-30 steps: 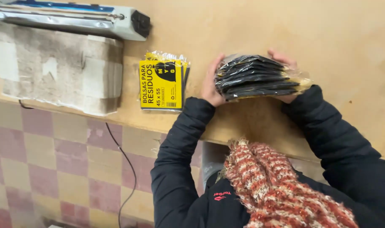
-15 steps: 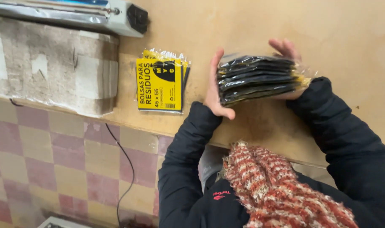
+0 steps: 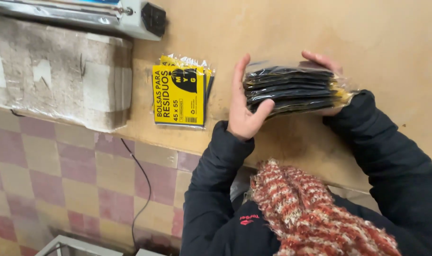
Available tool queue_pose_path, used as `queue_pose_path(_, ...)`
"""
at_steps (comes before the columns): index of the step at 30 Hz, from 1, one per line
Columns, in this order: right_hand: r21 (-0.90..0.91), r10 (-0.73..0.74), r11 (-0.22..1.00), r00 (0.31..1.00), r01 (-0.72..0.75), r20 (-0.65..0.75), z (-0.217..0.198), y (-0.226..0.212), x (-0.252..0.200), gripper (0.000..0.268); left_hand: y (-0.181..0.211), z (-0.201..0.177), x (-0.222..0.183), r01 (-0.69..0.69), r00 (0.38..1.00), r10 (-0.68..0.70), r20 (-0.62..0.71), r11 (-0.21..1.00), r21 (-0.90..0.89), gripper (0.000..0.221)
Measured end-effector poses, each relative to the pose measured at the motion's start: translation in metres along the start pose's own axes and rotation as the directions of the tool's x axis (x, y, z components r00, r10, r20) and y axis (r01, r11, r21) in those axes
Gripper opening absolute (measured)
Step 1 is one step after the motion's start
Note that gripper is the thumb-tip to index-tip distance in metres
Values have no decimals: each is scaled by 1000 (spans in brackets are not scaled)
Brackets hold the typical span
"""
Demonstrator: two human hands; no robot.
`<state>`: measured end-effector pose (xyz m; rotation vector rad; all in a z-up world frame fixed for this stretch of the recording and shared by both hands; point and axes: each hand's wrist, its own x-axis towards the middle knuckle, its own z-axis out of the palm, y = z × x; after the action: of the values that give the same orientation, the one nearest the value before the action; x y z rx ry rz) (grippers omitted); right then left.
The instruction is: Sealing and organizing stacks of yellow and black plastic bags using a manual impulse sealer at a workbench.
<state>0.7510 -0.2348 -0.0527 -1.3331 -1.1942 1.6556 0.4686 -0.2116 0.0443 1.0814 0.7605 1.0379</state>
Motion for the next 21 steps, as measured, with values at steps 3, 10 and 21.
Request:
queue_pose_path(3,-386,-524,777,851,497,39,19,-55,-3,99,-19,-2,2,-66,996,72,-46,989,134,79)
queue_pose_path(10,-580,-625,550,757,601,191,22,-78,14,86,-26,-11,4,-89,996,78,43,911,402,96)
queue_pose_path(21,-281,-691,674,717,683,86,14,-37,12,86,-24,-59,25,-196,943,-90,321,630,751,162)
